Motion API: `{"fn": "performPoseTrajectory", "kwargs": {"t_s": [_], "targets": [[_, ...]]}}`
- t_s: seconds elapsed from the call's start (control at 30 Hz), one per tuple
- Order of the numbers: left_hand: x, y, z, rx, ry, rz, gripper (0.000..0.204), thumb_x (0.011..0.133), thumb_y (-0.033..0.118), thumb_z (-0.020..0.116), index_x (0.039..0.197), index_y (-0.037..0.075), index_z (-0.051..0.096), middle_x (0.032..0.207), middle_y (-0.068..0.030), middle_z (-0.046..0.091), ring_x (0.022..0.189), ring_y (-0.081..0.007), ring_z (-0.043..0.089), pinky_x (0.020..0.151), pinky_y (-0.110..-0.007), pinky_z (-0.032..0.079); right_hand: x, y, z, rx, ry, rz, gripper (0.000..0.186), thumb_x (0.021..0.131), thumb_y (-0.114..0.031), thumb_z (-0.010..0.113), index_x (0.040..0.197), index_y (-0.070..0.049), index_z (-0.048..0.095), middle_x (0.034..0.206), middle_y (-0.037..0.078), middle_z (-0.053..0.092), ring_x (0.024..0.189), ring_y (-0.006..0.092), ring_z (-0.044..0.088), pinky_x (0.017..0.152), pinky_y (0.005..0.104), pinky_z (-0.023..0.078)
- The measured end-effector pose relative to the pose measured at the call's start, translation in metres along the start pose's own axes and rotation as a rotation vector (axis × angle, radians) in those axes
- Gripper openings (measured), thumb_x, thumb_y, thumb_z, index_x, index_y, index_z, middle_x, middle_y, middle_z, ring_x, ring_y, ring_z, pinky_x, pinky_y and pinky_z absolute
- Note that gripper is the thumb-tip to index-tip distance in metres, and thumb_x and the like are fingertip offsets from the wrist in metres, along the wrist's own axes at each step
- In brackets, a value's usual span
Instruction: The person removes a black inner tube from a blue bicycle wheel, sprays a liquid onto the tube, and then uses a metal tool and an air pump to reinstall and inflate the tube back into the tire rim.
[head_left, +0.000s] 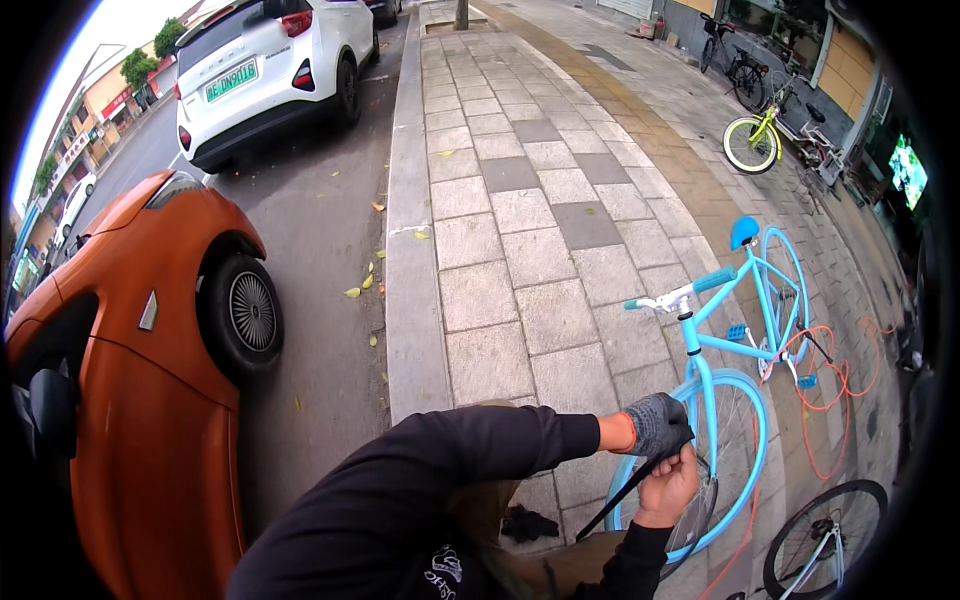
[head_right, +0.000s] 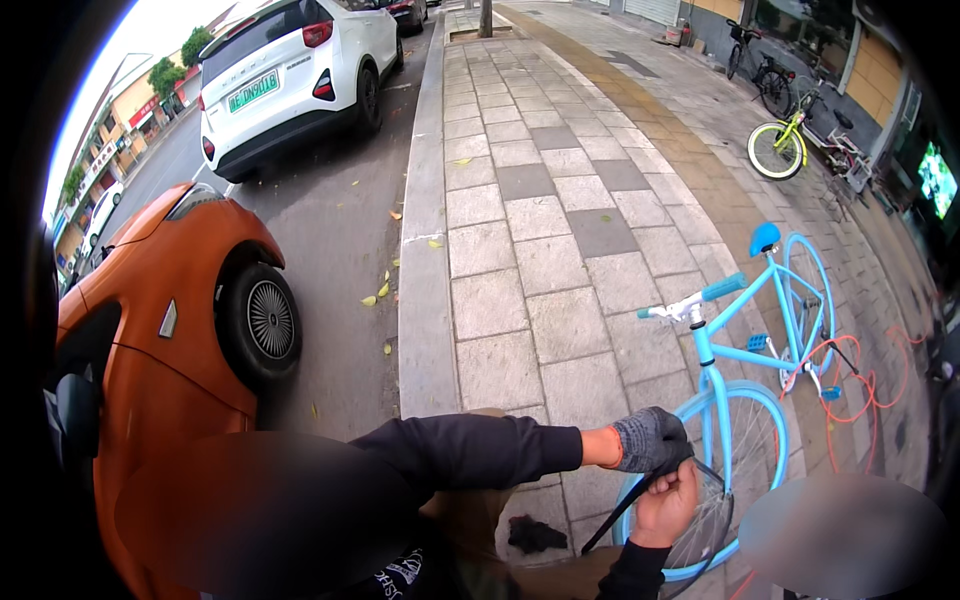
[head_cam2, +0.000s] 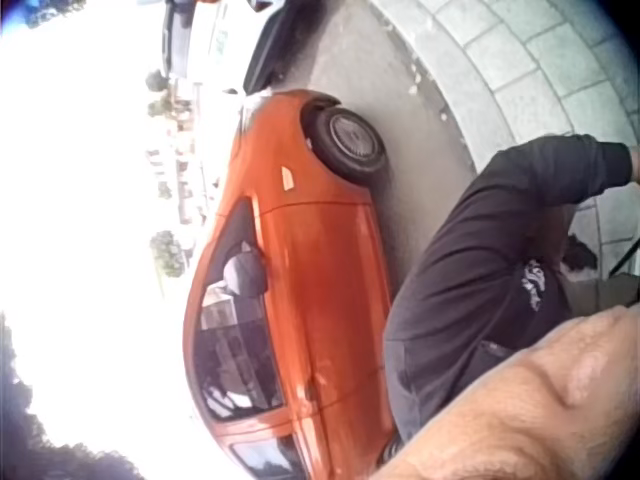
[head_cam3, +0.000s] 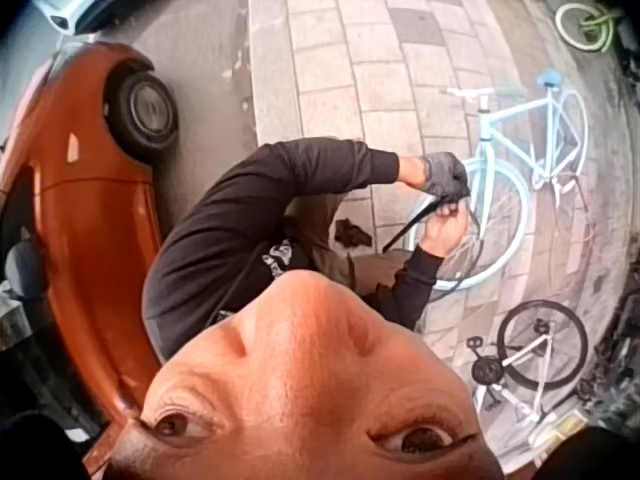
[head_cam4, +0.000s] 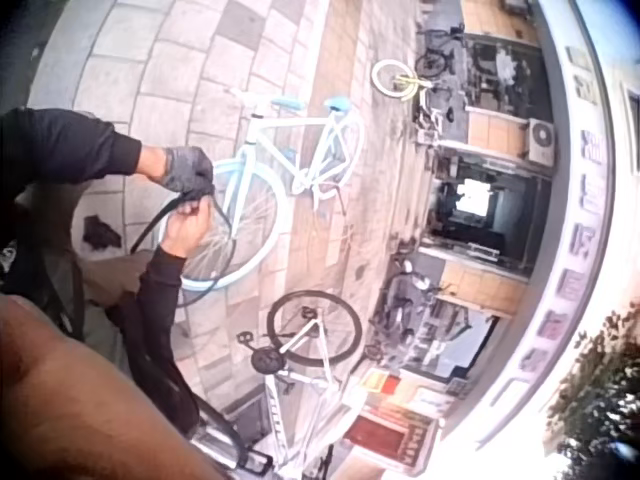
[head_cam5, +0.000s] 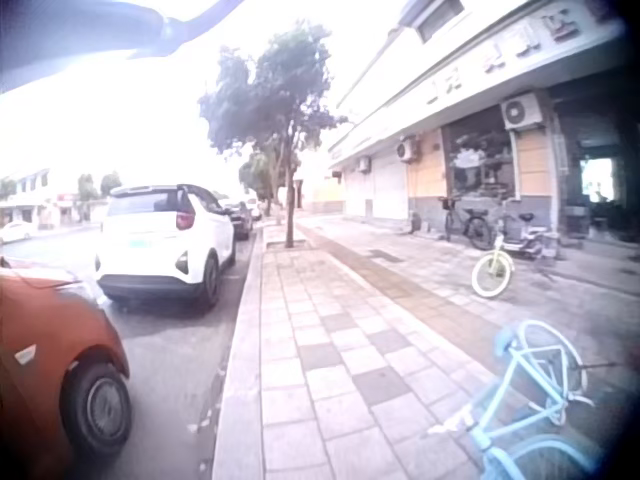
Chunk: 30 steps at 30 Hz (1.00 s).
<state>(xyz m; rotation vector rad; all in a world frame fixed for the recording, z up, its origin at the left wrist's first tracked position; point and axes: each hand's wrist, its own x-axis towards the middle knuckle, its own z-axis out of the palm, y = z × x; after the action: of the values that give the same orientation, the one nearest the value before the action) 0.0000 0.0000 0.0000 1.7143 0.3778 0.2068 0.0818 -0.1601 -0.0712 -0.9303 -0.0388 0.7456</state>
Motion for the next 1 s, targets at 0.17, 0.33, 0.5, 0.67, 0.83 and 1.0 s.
{"fn": "performPoseTrajectory", "kwargs": {"t_s": [0.17, 0.33, 0.5, 0.67, 0.83, 1.0], "targets": [[0.015, -0.004, -0.011, -0.014, 0.007, 0.015, 0.031, 0.093, 0.026, 0.067, 0.1, -0.002, 0.078, 0.09, -0.022, 0.078, 0.081, -0.031, 0.077, 0.081, -0.042, 0.06, 0.011, -0.002, 0.022, 0.033, 0.018, -0.004, 0.019, 0.104, -0.028, 0.067, 0.091, -0.017, 0.059, 0.073, -0.008, 0.05, 0.058, 0.0052, 0.044, 0.052, 0.0229, 0.034], [0.008, -0.014, 0.0, -0.124, 0.012, -0.007, 0.031, 0.095, 0.026, 0.065, 0.102, -0.003, 0.076, 0.091, -0.0221, 0.078, 0.083, -0.0332, 0.077, 0.081, -0.043, 0.061, -0.001, -0.014, 0.031, -0.027, 0.015, 0.04, 0.022, 0.106, -0.031, 0.068, 0.092, -0.017, 0.059, 0.073, -0.007, 0.049, 0.057, 0.0055, 0.044, 0.052, 0.0229, 0.034], [0.01, -0.007, 0.004, -0.036, 0.018, 0.019, 0.03, 0.098, 0.026, 0.064, 0.101, -0.003, 0.075, 0.09, -0.0224, 0.077, 0.086, -0.036, 0.077, 0.081, -0.045, 0.061, 0.006, -0.01, 0.019, -0.077, 0.006, -0.066, 0.022, 0.107, -0.03, 0.067, 0.091, -0.016, 0.06, 0.073, -0.007, 0.049, 0.057, 0.004, 0.043, 0.052, 0.0226, 0.034], [0.017, -0.032, 0.015, 0.035, 0.089, 0.142, 0.029, 0.1, 0.024, 0.063, 0.107, -0.001, 0.075, 0.09, -0.018, 0.078, 0.082, -0.0285, 0.077, 0.079, -0.041, 0.061, 0.004, 0.007, 0.023, -0.005, 0.043, -0.085, 0.023, 0.108, -0.031, 0.066, 0.089, -0.018, 0.061, 0.072, -0.01, 0.048, 0.058, 0.003, 0.042, 0.052, 0.0221, 0.033], [0.01, -0.003, 0.004, -0.122, -0.039, -0.113, 0.03, 0.102, 0.024, 0.061, 0.108, -0.001, 0.076, 0.091, -0.0179, 0.078, 0.081, -0.0246, 0.077, 0.079, -0.038, 0.062, 0.004, 0.013, 0.021, 0.024, 0.077, -0.061, 0.024, 0.106, -0.034, 0.069, 0.092, -0.015, 0.062, 0.075, -0.008, 0.054, 0.06, 0.0049, 0.045, 0.055, 0.0238, 0.035], [0.016, -0.017, 0.007, -0.145, -0.045, -0.036, 0.035, 0.101, 0.03, 0.064, 0.107, -0.003, 0.076, 0.092, -0.0183, 0.077, 0.083, -0.0255, 0.076, 0.08, -0.038, 0.061, -0.005, -0.009, 0.013, -0.034, -0.042, -0.052, 0.017, 0.107, -0.028, 0.067, 0.1, -0.014, 0.062, 0.081, -0.005, 0.058, 0.063, 0.0066, 0.05, 0.056, 0.0234, 0.04]]}}
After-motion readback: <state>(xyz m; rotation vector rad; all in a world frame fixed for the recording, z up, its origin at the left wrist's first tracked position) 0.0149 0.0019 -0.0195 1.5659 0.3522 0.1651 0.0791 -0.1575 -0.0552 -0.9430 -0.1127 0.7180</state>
